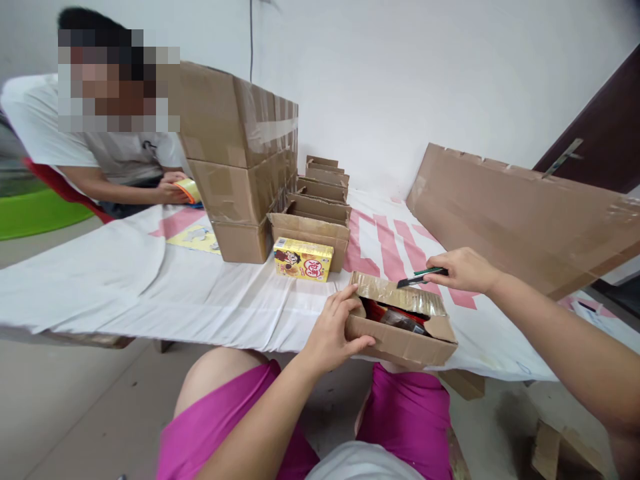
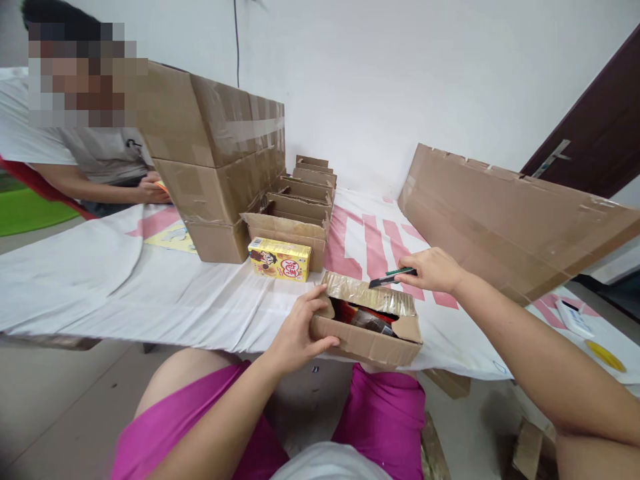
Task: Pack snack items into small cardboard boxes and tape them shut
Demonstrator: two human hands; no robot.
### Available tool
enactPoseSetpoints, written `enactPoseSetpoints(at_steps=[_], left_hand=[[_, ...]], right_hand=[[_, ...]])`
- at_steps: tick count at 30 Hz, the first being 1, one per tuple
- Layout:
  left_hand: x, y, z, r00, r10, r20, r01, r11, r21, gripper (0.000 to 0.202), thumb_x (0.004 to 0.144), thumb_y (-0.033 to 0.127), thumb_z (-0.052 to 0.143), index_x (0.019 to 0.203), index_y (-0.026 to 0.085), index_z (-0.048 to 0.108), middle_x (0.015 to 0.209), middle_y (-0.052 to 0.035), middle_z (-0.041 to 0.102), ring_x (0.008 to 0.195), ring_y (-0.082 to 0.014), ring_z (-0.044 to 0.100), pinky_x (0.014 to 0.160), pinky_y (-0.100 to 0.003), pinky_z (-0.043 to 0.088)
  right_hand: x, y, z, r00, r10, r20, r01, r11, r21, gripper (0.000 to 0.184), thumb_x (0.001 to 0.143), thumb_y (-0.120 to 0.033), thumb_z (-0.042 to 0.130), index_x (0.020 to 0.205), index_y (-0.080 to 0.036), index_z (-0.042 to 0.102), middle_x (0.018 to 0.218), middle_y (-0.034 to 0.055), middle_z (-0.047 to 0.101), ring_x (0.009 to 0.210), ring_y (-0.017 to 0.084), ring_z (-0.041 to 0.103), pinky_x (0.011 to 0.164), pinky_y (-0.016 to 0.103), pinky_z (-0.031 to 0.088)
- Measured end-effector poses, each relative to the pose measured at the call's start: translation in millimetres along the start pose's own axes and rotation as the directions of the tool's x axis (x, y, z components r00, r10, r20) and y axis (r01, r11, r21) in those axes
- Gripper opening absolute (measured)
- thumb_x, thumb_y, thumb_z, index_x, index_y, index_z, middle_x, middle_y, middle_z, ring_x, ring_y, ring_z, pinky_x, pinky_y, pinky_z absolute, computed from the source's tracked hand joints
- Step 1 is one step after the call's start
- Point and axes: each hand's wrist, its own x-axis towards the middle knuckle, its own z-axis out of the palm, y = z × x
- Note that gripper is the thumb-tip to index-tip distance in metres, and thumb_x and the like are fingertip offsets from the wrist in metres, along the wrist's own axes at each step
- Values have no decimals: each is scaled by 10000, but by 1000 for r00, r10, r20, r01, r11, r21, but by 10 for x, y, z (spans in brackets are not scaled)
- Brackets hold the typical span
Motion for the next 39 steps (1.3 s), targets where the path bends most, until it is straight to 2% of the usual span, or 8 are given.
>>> enactPoseSetpoints(at_steps=[9,12,15,20,25,29,33,39], left_hand=[[10,2,10,1000,20,-22,-19,1000,23,533,757,397,738,1168,209,455,1434,-192,410,1327,-317,411,1046,-510,395],[10,0,13,1000,15,-19,-14,1000,24,535,759,407,735,1168,209,451,1438,-188,405,1330,-312,406,1051,-505,393],[11,4,14,1000,9,-13,-8,1000,26,529,765,408,730,1167,211,448,1437,-187,403,1330,-314,403,1050,-512,390],[8,17,8,1000,7,-13,-6,999,34,528,763,411,731,1162,202,456,1440,-196,397,1327,-320,404,1049,-517,389],[8,12,4,1000,9,-13,-8,999,43,530,761,434,727,1161,204,465,1431,-194,410,1328,-322,403,1052,-519,385],[11,5,10,1000,7,-17,-6,999,42,528,759,430,729,1161,204,471,1433,-194,412,1322,-320,409,1048,-519,390],[9,3,13,1000,13,-18,-12,999,45,527,757,431,730,1163,208,477,1430,-192,420,1311,-324,423,1039,-525,397],[3,2,10,1000,11,-18,-10,998,64,530,760,445,724,1159,203,474,1431,-192,421,1309,-316,423,1045,-516,398]], right_hand=[[43,-54,-4,983,-182,-23,178,977,-119,483,952,-563,319,848,-235,657,686,24,685,609,142,570,557,270,278],[58,-75,-19,978,-208,-32,203,972,-114,421,960,-518,340,1007,-260,670,766,28,706,665,154,600,581,272,312],[78,-148,-28,968,-247,32,249,961,-120,350,966,-399,368,1191,-305,620,856,22,705,674,151,604,592,274,324],[76,-308,4,967,-239,84,248,961,-120,364,944,-256,384,1237,-332,587,846,16,665,661,145,581,596,278,311],[69,-288,32,975,-224,-12,213,943,-256,356,975,-369,335,1145,-283,635,774,27,636,613,136,548,556,283,263],[96,-243,6,941,-331,-77,285,892,-352,413,993,-430,286,1100,-272,653,718,29,621,591,131,514,570,290,266],[108,-245,-18,912,-398,-98,336,863,-377,392,991,-430,310,1114,-283,652,707,27,616,578,121,489,590,293,277],[94,-222,31,920,-383,-87,332,876,-350,411,994,-435,297,1112,-282,660,708,29,617,589,128,502,579,287,279]])
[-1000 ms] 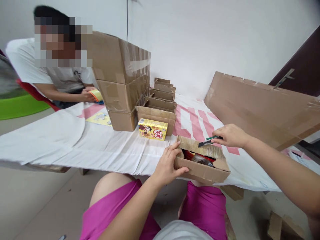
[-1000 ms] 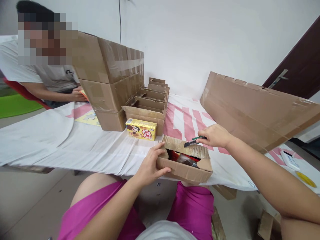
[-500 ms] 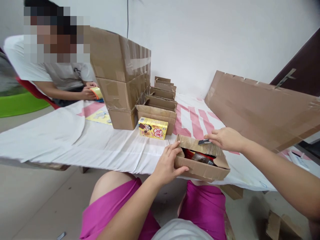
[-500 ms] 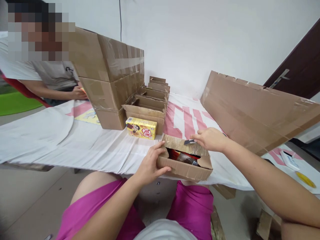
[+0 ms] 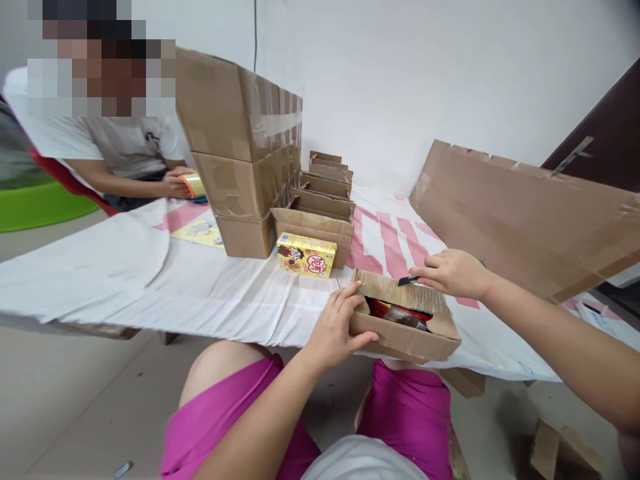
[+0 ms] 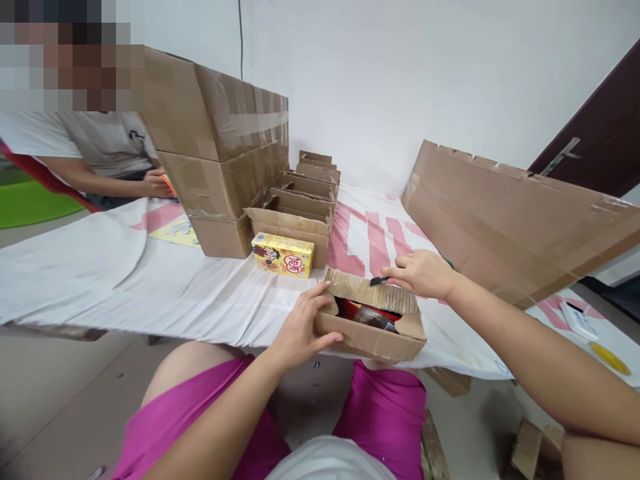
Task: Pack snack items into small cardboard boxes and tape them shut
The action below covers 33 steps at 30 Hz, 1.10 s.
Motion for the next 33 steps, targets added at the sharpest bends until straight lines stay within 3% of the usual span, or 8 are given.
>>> enactPoseSetpoints(at_steps=[10,13,16,22,25,33], left_hand=[[9,1,-11,1000,8,-8,-8,1000,-8,531,751,439,733,1160,208,487,1425,-189,433,1294,-320,446,1025,-516,414],[7,-8,-9,1000,4,-2,-4,1000,-3,534,756,453,725,1161,208,478,1428,-188,427,1296,-316,442,1028,-512,412],[5,-18,-2,1000,-1,3,1,1000,2,530,762,457,719,1157,205,473,1429,-187,424,1297,-313,439,1032,-507,409],[7,-13,1,1000,-3,3,3,1000,-11,531,761,441,725,1161,203,470,1432,-187,418,1307,-311,429,1041,-501,402],[6,-11,0,1000,0,1,0,1000,-9,530,763,445,722,1159,201,469,1433,-187,417,1308,-309,429,1044,-495,401],[5,-18,-2,1000,1,-1,-1,1000,-18,530,760,442,725,1161,204,473,1432,-189,422,1311,-314,426,1043,-503,400]], right_hand=[[-57,-1,137,995,100,28,-104,964,246,392,985,-413,327,1126,-278,667,772,30,679,644,130,573,562,262,307],[-83,-42,146,997,58,49,-69,962,264,385,987,-410,330,1123,-276,664,759,28,672,622,127,563,573,263,310],[-102,-106,128,997,-1,71,-14,976,216,384,990,-414,325,1136,-276,652,727,25,650,592,128,540,583,269,305],[-71,-181,86,996,93,12,-94,995,36,410,993,-434,309,1098,-224,646,745,39,653,639,144,570,590,284,307],[-32,-164,85,996,83,-26,-84,996,-29,419,991,-447,316,1067,-205,650,766,49,662,665,153,581,612,291,318],[4,-115,91,994,44,-99,-47,998,-32,412,986,-459,344,1007,-206,668,736,34,672,641,139,589,600,286,321]])
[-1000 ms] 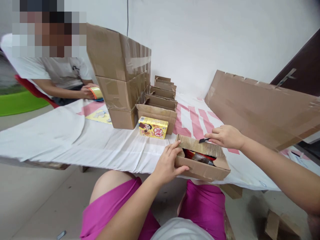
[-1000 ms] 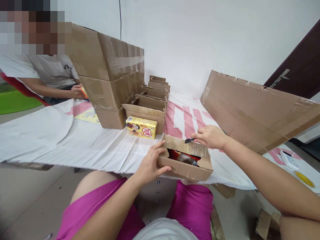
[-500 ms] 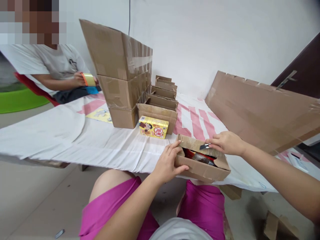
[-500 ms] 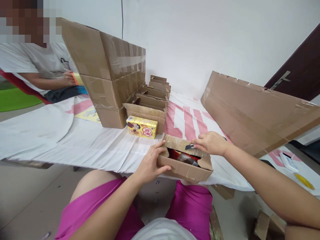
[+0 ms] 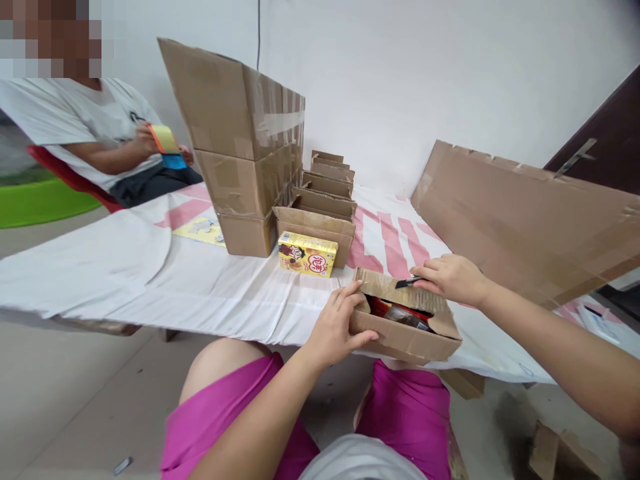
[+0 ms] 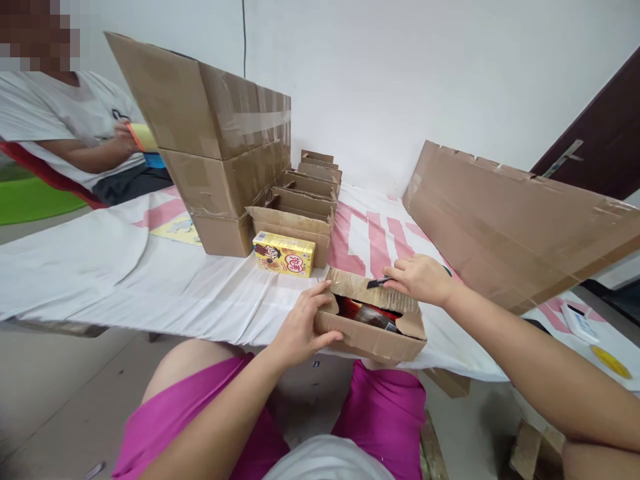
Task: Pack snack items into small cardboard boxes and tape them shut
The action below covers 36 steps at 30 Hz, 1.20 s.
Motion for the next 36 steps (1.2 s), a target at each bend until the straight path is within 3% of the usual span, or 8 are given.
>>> enactPoseSetpoints(at_steps=[9,36], left_hand=[[-7,-6,7,1000,6,1,-6,1000,29,535,764,455,717,1162,197,468,1435,-195,420,1293,-314,441,1037,-499,397],[0,13,-13,1000,12,3,-12,1000,29,548,748,449,735,1164,202,478,1432,-184,430,1305,-306,440,1040,-500,411]], right_hand=[[-15,-35,67,1000,19,-4,-19,998,63,410,983,-461,360,896,-181,647,703,26,654,617,137,582,586,285,311],[-9,-80,41,997,-14,82,2,988,152,408,982,-470,355,916,-180,634,738,37,677,612,135,580,579,287,293]])
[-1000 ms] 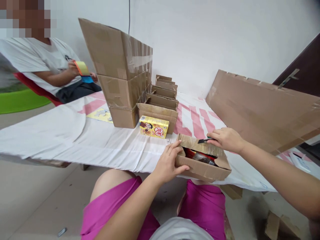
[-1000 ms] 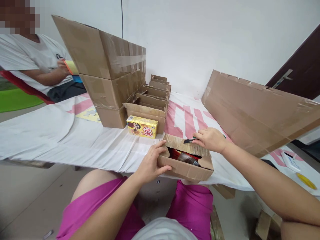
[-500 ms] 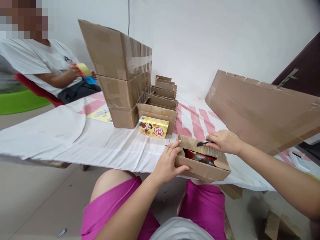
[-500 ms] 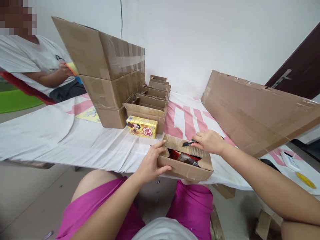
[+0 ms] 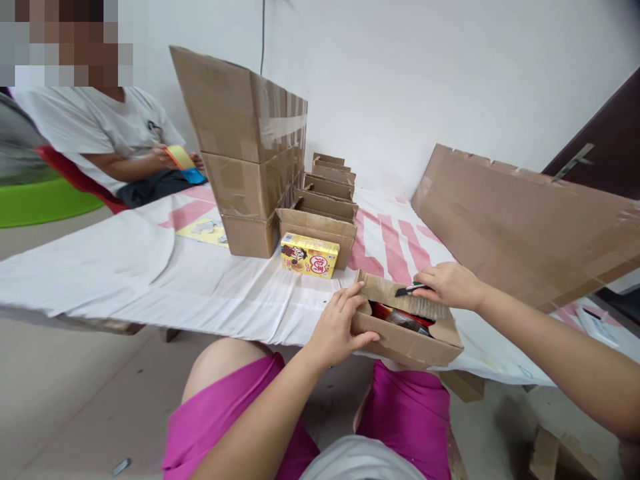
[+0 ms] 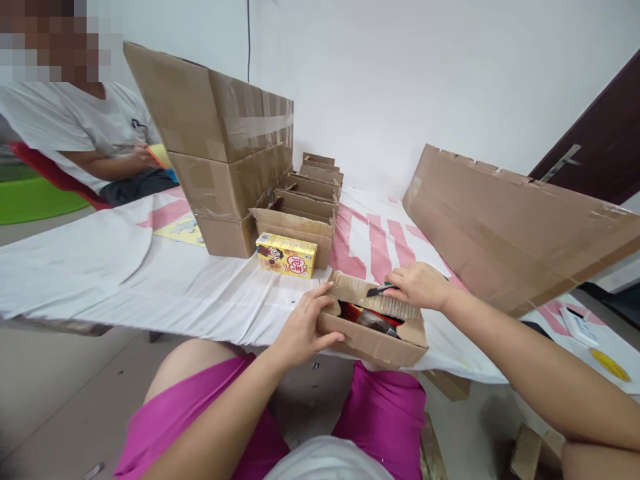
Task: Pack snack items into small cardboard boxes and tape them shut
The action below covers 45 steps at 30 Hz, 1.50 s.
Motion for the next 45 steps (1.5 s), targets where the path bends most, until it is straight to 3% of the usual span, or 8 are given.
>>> enactPoseSetpoints(at_steps=[5,13,16,20,23,27,31,45], left_hand=[[11,8,5,1000,-9,-1,9,1000,-10,536,751,433,736,1158,198,478,1438,-185,422,1302,-306,442,1038,-495,415],[0,31,1,1000,-14,6,14,1000,-22,533,755,418,736,1166,204,471,1442,-181,414,1318,-314,420,1038,-508,408],[6,31,4,1000,-14,2,14,1000,-25,535,753,419,739,1163,206,470,1436,-183,418,1310,-316,428,1032,-515,412],[7,25,19,1000,-18,-7,18,1000,-21,524,753,401,742,1158,206,472,1437,-181,418,1306,-315,434,1034,-512,412],[-2,19,29,1000,-17,-9,17,1000,-15,529,758,406,737,1162,203,464,1438,-180,416,1313,-309,425,1043,-500,408],[-10,16,33,1000,-10,-4,10,1000,-7,531,769,420,723,1168,199,452,1439,-188,408,1319,-309,411,1048,-503,399],[-6,21,30,1000,-6,-5,6,1000,-4,529,770,408,725,1169,196,450,1435,-197,407,1322,-314,407,1048,-512,398],[-2,8,46,1000,-9,-22,9,1000,-19,534,752,406,740,1168,211,469,1427,-191,427,1301,-323,433,1029,-534,410]], right_hand=[[13,-172,-4,993,-58,105,54,998,38,430,967,-509,364,841,-189,621,729,36,686,589,135,573,558,285,264],[-50,61,-131,979,201,29,-199,979,-45,432,981,-485,327,889,-188,627,754,37,690,640,155,611,565,286,286],[-81,43,-91,982,181,60,-177,982,-68,443,978,-494,329,860,-193,633,732,37,687,616,152,601,554,287,276],[-84,-172,-41,991,90,97,-84,995,-60,427,976,-480,359,824,-188,632,681,32,671,570,137,574,556,285,269],[-86,-241,-82,994,100,52,-96,993,-71,426,972,-485,371,813,-183,627,680,33,666,576,140,576,563,288,268],[-105,-91,-157,979,204,-1,-204,975,-92,478,952,-565,352,857,-192,634,696,29,666,615,154,593,565,291,257],[-106,29,-122,970,235,63,-227,967,-117,505,939,-607,329,883,-210,636,716,25,673,607,147,583,546,286,217],[-111,-16,-1,969,230,92,-228,973,-32,545,950,-607,281,813,-202,620,690,40,672,597,171,593,522,291,248]])
